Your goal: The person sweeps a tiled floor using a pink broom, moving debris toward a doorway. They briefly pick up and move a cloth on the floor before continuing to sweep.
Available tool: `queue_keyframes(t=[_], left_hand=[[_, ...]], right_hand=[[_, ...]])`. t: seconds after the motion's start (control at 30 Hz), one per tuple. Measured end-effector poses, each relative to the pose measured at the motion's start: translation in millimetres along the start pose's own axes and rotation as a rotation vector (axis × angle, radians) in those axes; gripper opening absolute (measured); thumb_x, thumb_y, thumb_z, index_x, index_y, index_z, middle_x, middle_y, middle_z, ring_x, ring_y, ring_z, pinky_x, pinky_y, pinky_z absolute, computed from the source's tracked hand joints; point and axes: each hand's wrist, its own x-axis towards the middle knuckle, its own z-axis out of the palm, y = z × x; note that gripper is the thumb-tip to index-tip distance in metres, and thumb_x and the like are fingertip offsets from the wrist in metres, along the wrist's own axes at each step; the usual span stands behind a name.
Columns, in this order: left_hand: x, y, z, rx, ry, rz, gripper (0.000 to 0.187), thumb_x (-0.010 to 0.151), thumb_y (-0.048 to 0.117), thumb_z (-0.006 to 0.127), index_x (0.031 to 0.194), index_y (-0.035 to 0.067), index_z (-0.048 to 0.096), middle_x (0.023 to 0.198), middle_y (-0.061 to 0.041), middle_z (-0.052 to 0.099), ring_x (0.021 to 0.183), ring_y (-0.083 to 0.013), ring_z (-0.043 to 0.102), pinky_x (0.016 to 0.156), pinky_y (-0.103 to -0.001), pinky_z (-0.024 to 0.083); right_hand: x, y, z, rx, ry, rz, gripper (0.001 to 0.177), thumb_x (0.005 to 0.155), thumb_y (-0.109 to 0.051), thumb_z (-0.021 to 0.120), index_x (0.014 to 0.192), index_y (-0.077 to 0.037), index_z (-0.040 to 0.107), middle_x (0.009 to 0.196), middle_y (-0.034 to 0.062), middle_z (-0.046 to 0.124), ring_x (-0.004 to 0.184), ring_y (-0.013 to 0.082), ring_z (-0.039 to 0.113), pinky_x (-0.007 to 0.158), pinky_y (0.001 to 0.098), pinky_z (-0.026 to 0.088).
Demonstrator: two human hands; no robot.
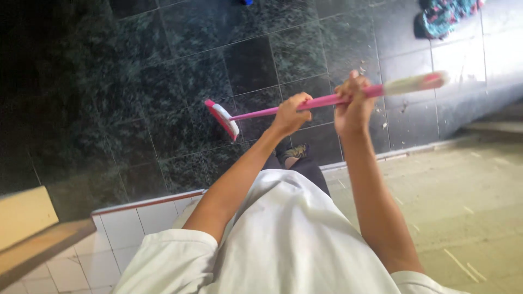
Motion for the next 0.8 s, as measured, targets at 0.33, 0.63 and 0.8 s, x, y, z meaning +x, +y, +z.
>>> queue_keyframes(t=[0.33, 0.63, 0.8], left_hand=[[-13.3, -70.2, -15.4, 0.343, 0.162, -0.262, 0.021, 0.081, 0.031, 0.068, 0.071, 0.015, 0.058, 0.072, -0.008, 0.062, 0.077, -0.0365, 0.070, 0.069, -0.051, 0.058], [81.8, 51.0, 44.3, 0.189, -0.026, -0.402, 0.029, 0.095, 0.034, 0.053, 0.088, 0.015, 0.075, 0.085, -0.011, 0.077, 0.097, -0.0363, 0.076, 0.091, -0.052, 0.060], [160.6, 115.7, 128.5, 0.152, -0.099, -0.301, 0.028, 0.091, 0.036, 0.054, 0.089, 0.018, 0.076, 0.089, -0.009, 0.078, 0.099, -0.0352, 0.076, 0.091, -0.053, 0.060]], right_hand=[[-7.7, 53.7, 34.4, -0.008, -0.513, 0.291, 0.052, 0.103, -0.009, 0.061, 0.054, -0.010, 0.042, 0.054, 0.0101, 0.040, 0.058, 0.0230, 0.051, 0.077, 0.0330, 0.049], [90.2, -12.0, -49.5, -0.326, -0.540, 0.152, 0.039, 0.077, 0.015, 0.059, 0.054, -0.008, 0.036, 0.056, 0.0081, 0.039, 0.057, 0.0211, 0.050, 0.061, 0.0322, 0.041], [157.6, -90.6, -96.1, -0.564, -0.356, 0.023, 0.034, 0.079, 0.008, 0.061, 0.055, -0.005, 0.041, 0.054, 0.0105, 0.046, 0.057, 0.0224, 0.054, 0.061, 0.0331, 0.042]])
